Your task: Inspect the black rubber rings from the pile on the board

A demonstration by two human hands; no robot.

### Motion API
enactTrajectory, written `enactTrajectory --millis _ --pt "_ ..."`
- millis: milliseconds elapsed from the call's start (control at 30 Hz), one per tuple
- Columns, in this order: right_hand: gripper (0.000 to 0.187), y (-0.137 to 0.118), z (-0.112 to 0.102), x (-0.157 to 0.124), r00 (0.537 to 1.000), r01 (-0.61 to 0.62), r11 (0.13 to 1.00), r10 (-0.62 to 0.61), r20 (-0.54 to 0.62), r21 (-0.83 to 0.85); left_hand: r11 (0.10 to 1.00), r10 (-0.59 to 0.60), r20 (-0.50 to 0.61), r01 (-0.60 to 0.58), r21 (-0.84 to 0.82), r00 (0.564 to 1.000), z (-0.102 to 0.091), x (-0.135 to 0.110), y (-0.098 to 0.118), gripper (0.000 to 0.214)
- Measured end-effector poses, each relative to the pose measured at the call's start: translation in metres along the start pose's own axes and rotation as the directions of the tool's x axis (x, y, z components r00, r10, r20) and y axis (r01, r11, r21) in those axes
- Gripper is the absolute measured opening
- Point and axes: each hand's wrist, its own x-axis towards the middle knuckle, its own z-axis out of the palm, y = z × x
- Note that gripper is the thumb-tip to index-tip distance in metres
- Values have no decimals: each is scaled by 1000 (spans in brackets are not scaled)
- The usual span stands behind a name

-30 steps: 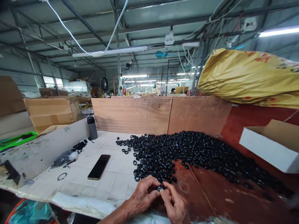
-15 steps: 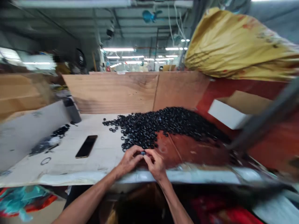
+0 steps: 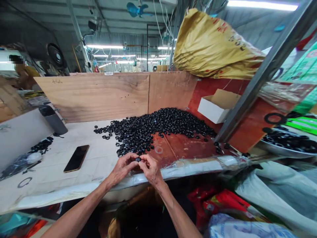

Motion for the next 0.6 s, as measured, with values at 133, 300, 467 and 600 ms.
enactTrajectory --millis 133,300,467,600 --pt "19 -16 16 -33 985 -174 979 170 41 111 999 9 5 -9 34 1000 2 -35 3 18" --pt "18 -34 21 -57 884 -458 869 425 193 185 966 122 93 -140 215 988 -10 -70 16 22" --pt "11 -10 -7 -13 990 -142 945 142 -20 -294 940 -121 262 26 340 957 -36 -47 25 19" --pt "20 25 -14 30 996 -23 862 -23 -85 -506 890 -100 73 57 452 992 -27 1 7 17"
